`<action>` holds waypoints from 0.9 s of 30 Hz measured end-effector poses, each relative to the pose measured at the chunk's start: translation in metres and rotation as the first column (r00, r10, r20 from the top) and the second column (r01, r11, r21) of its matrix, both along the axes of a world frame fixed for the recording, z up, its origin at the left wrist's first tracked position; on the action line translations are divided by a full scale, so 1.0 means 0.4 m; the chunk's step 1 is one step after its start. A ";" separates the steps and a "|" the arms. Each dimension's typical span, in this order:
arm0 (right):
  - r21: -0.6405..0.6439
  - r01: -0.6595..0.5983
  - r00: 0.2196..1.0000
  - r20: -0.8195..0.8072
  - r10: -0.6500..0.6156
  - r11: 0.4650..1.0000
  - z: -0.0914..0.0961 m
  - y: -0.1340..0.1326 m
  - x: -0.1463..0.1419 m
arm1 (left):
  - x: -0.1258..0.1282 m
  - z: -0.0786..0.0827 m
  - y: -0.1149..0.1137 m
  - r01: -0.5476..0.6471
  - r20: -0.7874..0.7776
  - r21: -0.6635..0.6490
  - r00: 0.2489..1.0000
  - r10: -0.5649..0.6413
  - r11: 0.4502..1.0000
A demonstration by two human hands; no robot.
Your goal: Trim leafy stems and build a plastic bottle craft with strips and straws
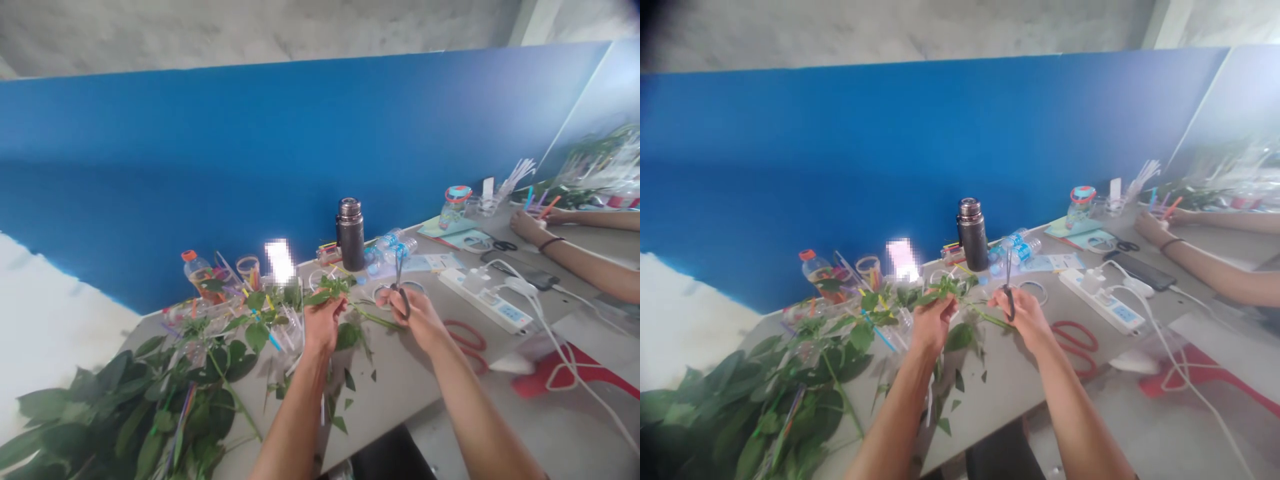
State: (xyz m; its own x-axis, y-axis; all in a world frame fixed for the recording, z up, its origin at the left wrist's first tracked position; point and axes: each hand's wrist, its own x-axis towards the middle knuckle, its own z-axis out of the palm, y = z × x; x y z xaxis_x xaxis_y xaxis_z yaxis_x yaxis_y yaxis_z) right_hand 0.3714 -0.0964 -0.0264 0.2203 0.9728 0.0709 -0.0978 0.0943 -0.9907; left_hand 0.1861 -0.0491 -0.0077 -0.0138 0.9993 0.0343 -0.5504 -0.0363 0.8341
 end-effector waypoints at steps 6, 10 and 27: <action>0.059 -0.402 0.912 -0.067 0.405 0.914 -0.021 -0.135 -0.061 | -0.006 -0.008 0.005 -0.023 0.040 -0.019 0.999 0.024 1.000; -0.011 -0.535 0.837 -0.141 0.528 0.845 -0.047 -0.170 -0.121 | -0.001 -0.015 0.007 -0.016 0.063 -0.013 0.998 0.017 1.000; -0.113 -0.405 0.907 -0.172 0.384 0.907 -0.062 -0.136 -0.171 | 0.002 0.014 -0.013 0.015 0.008 0.068 1.000 -0.016 0.998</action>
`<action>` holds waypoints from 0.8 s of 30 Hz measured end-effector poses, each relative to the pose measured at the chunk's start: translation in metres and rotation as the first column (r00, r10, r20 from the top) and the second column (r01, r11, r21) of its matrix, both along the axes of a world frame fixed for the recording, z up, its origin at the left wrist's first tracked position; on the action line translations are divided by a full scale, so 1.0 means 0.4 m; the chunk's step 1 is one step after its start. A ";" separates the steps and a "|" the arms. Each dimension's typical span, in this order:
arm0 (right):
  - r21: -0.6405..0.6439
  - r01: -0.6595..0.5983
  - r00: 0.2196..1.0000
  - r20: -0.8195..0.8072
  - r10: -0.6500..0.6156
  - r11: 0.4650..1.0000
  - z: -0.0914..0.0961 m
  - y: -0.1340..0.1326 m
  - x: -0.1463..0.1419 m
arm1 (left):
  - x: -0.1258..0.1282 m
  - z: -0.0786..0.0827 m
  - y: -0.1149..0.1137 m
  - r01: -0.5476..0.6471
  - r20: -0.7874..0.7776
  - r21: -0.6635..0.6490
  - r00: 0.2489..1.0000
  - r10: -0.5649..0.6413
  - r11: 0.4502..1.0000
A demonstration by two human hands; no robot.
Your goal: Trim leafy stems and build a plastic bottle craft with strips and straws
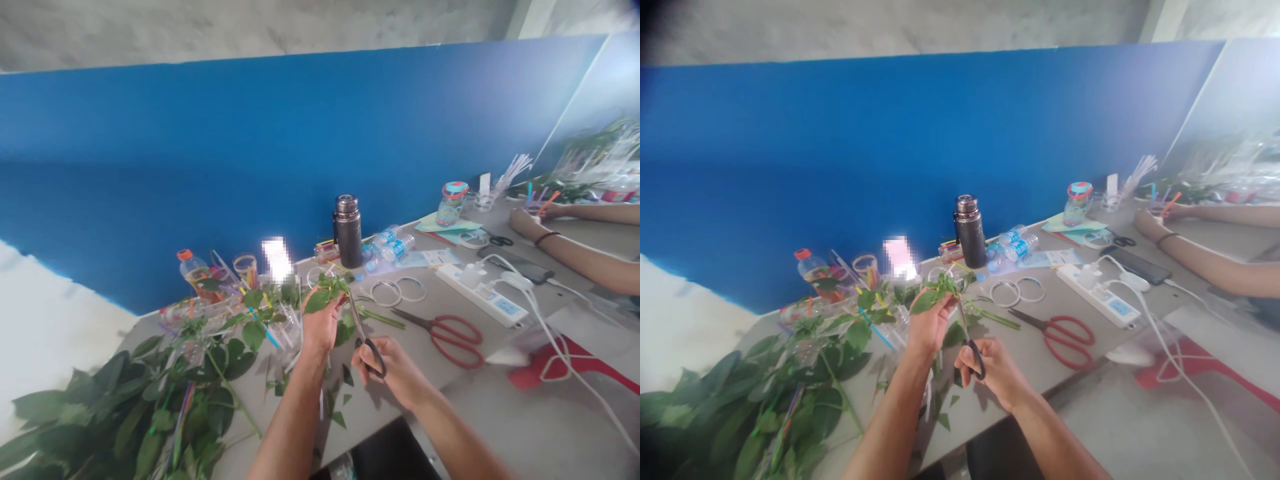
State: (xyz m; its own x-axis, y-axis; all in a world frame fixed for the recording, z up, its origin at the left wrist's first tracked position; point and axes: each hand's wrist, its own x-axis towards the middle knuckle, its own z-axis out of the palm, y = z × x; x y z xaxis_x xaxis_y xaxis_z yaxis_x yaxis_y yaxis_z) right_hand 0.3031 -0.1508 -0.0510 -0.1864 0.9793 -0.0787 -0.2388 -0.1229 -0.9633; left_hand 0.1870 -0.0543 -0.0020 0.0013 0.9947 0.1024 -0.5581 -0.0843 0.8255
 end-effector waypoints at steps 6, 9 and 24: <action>0.015 0.030 0.999 0.029 -0.030 0.999 -0.002 -0.001 -0.001 | -0.004 -0.006 0.004 -0.005 0.001 0.005 1.000 0.005 1.000; -0.011 0.082 0.996 0.023 -0.081 0.997 -0.011 0.001 0.001 | -0.008 -0.007 0.005 0.000 -0.001 -0.003 1.000 0.000 1.000; 0.575 0.528 0.650 0.199 -0.733 0.624 0.062 0.095 0.009 | -0.009 -0.019 -0.018 -0.001 -0.368 0.132 0.928 0.050 0.991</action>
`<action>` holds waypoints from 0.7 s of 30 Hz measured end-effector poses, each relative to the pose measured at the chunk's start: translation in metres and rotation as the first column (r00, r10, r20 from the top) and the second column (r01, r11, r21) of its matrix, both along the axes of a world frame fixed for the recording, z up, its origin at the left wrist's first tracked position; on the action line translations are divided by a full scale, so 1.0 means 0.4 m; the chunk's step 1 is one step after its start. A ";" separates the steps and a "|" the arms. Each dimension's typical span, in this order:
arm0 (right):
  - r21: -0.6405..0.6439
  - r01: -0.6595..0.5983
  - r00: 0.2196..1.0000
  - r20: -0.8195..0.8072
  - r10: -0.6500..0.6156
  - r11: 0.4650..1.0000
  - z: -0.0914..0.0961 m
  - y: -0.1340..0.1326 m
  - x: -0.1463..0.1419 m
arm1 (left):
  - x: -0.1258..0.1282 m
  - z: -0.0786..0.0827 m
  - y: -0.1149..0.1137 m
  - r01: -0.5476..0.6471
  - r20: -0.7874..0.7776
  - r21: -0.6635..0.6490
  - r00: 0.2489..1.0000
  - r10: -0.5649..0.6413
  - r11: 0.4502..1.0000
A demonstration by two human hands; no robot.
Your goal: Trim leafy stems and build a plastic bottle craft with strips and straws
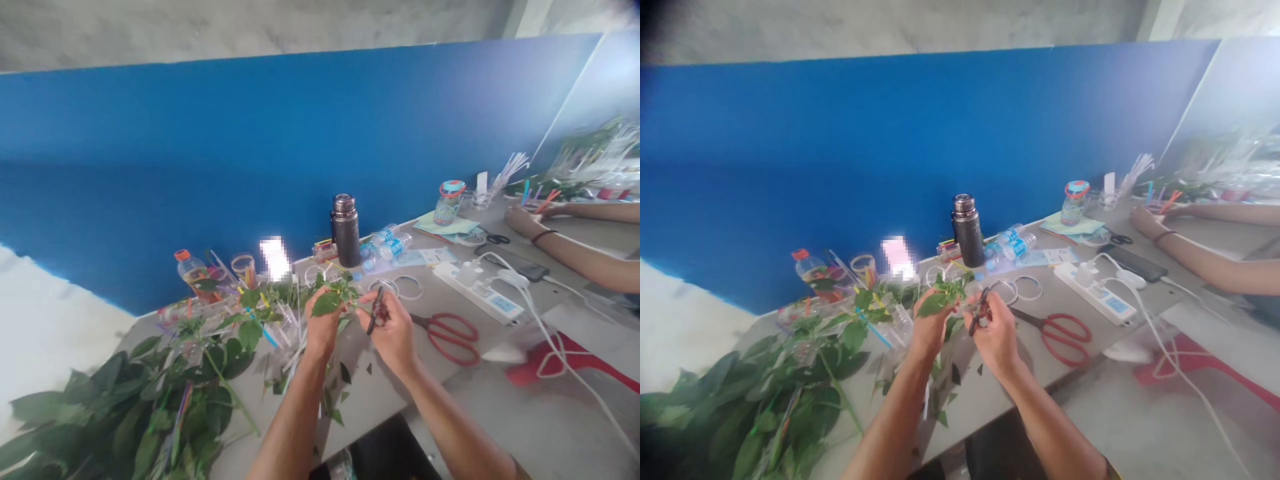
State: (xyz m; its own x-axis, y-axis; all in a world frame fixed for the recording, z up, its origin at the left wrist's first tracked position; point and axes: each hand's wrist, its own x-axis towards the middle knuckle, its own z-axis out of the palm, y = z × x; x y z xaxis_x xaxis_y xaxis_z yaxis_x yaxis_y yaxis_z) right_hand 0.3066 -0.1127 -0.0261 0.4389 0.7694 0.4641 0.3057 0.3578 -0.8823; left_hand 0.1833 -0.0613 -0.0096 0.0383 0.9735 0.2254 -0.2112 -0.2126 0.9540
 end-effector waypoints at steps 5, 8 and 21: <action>0.063 0.014 0.996 0.086 -0.019 0.998 0.005 0.008 0.011 | 0.002 -0.009 0.003 -0.009 -0.047 0.034 0.999 0.011 0.999; -0.071 -0.181 0.978 -0.121 0.172 0.981 0.008 -0.008 0.060 | 0.003 -0.016 0.009 -0.024 -0.024 0.011 0.999 0.024 1.000; -0.274 -0.107 0.990 -0.121 0.076 0.956 -0.021 0.019 0.126 | 0.012 0.038 -0.033 0.034 -0.082 0.066 0.996 -0.028 0.997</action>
State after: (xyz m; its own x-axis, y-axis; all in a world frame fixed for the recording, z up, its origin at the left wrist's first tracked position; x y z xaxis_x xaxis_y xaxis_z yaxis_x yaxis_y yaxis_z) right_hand 0.3569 -0.1051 -0.0344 0.3966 0.9003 0.1790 0.1804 0.1148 -0.9769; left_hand 0.1880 -0.0746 0.0057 0.0891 0.9542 0.2857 -0.1415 -0.2718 0.9519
